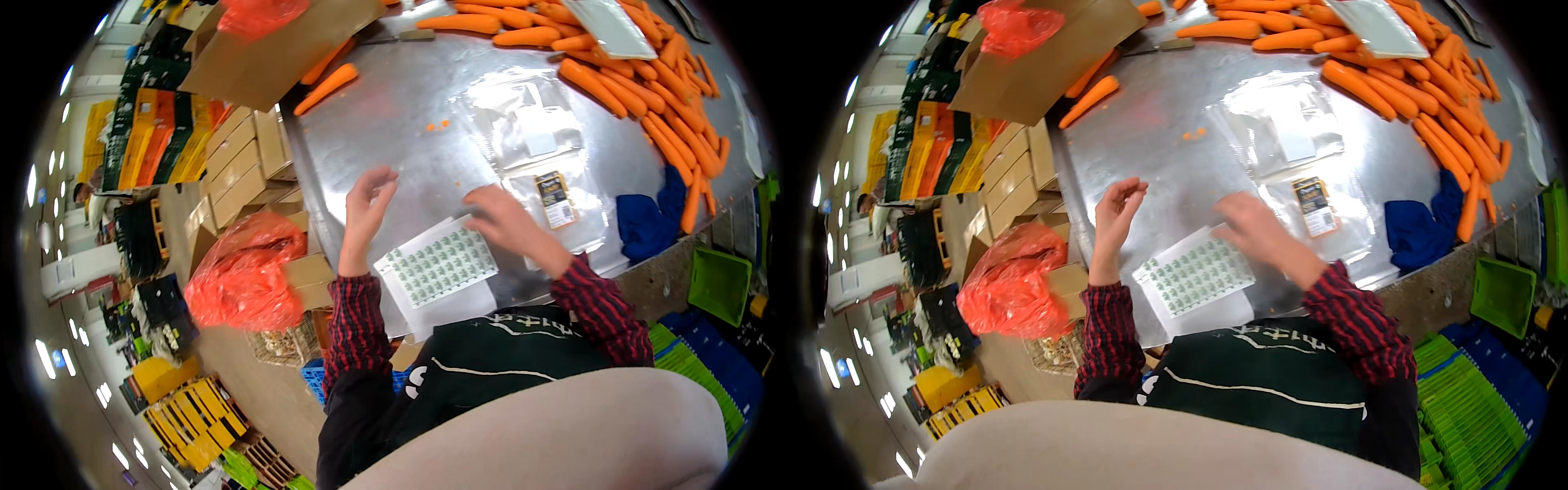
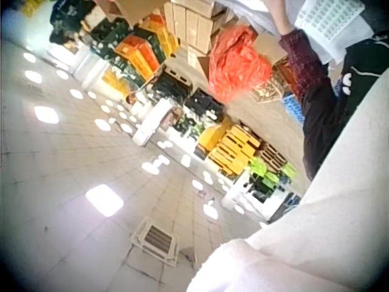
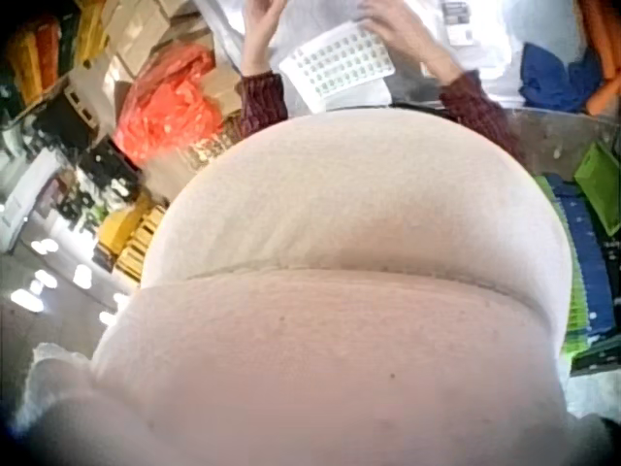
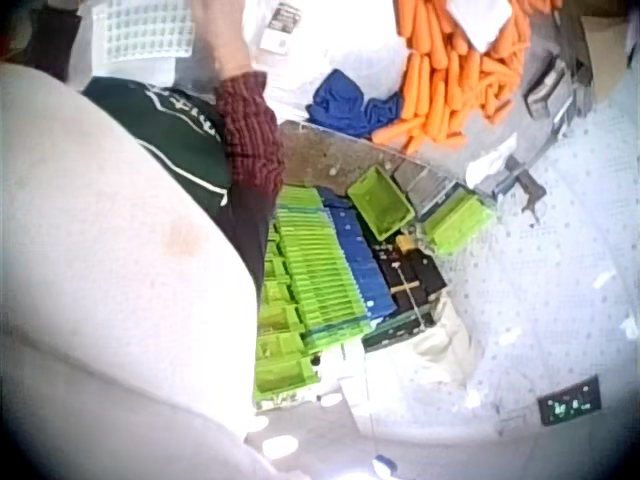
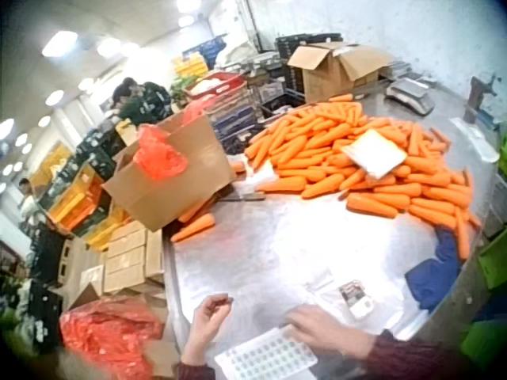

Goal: The person stands at a stainless steel table in a commercial kitchen, repeatedly applying small stickers to clear plastic bags containing carrots. They peel each sticker from a sheet and press it onto the packaging, then move the labeled bag aside.

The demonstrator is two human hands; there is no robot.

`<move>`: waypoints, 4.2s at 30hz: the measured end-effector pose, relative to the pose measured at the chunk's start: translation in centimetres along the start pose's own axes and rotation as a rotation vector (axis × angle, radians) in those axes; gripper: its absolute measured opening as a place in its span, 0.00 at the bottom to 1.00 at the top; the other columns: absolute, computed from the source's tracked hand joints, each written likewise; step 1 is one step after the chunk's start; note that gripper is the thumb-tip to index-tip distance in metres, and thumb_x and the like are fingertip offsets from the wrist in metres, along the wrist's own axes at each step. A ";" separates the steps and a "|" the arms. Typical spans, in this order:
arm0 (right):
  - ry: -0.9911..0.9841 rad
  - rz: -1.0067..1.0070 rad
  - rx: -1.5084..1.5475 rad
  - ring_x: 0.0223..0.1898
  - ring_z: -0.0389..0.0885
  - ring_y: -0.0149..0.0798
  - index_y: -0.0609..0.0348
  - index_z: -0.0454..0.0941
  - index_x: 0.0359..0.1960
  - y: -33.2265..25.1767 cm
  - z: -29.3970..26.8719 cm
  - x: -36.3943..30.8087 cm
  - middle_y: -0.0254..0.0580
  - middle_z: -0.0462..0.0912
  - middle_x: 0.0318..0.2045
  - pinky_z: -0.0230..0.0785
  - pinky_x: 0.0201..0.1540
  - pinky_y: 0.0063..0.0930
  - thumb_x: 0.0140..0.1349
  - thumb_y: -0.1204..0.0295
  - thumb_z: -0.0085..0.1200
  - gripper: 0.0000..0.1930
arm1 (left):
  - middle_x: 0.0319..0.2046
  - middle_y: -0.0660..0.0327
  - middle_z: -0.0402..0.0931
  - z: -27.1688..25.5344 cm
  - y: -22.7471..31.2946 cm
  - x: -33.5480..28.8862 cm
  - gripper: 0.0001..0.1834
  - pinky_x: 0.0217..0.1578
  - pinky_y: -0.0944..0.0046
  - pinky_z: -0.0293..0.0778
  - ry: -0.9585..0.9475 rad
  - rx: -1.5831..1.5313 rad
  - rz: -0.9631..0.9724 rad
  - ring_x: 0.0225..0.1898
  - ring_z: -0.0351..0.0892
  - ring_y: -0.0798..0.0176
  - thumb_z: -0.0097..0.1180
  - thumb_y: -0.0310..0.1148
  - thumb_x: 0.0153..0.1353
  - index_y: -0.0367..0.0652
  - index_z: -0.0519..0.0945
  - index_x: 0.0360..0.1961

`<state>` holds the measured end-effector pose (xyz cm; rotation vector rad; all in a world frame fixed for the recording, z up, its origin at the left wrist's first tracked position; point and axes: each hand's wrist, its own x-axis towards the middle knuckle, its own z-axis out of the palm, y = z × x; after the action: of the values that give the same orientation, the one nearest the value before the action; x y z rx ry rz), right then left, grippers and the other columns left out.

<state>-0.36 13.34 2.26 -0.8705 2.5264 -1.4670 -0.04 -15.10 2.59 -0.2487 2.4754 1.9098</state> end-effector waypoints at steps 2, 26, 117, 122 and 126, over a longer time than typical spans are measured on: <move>-0.122 -0.141 -0.223 0.42 0.76 0.43 0.57 0.78 0.36 0.3 4.9 0.4 0.40 0.79 0.38 0.65 0.48 0.35 0.47 0.69 0.66 0.15 | 0.49 0.56 0.80 -4.4 -1.3 -2.9 0.24 0.50 0.65 0.71 -0.056 0.132 -0.002 0.51 0.78 0.64 0.63 0.30 0.57 0.37 0.74 0.55; 0.083 -0.586 -0.233 0.34 0.75 0.38 0.55 0.75 0.26 -6.2 4.8 3.4 0.34 0.75 0.27 0.67 0.43 0.34 0.44 0.73 0.58 0.07 | 0.32 0.58 0.81 -1.2 1.4 -9.0 0.11 0.34 0.69 0.80 -0.205 -0.382 -0.411 0.31 0.80 0.69 0.58 0.30 0.64 0.28 0.82 0.37; -0.093 0.270 0.100 0.22 0.73 0.45 0.63 0.77 0.28 -1.9 -6.8 -1.2 0.48 0.77 0.21 0.64 0.26 0.32 0.55 0.69 0.63 0.11 | 0.19 0.55 0.76 3.2 10.1 0.4 0.12 0.23 0.63 0.67 -0.710 0.437 -0.074 0.20 0.71 0.68 0.64 0.34 0.55 0.33 0.81 0.29; 0.042 -0.136 -0.154 0.35 0.78 0.45 0.58 0.81 0.36 -3.8 -8.9 -0.2 0.41 0.79 0.33 0.71 0.37 0.33 0.47 0.67 0.68 0.15 | 0.14 0.56 0.70 3.6 10.7 1.1 0.14 0.19 0.64 0.63 -0.873 0.453 -0.042 0.17 0.65 0.70 0.64 0.35 0.55 0.31 0.80 0.27; -0.035 -0.196 -0.152 0.34 0.78 0.43 0.57 0.81 0.36 -5.2 -8.1 0.1 0.38 0.78 0.32 0.71 0.34 0.32 0.48 0.70 0.67 0.13 | 0.13 0.58 0.69 4.7 11.4 2.2 0.15 0.19 0.65 0.62 -1.020 0.516 -0.024 0.17 0.65 0.71 0.65 0.36 0.54 0.31 0.81 0.27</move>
<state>-1.04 17.58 10.87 -1.1869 2.6180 -1.3068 -4.08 -8.04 12.14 0.5516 2.0411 0.9003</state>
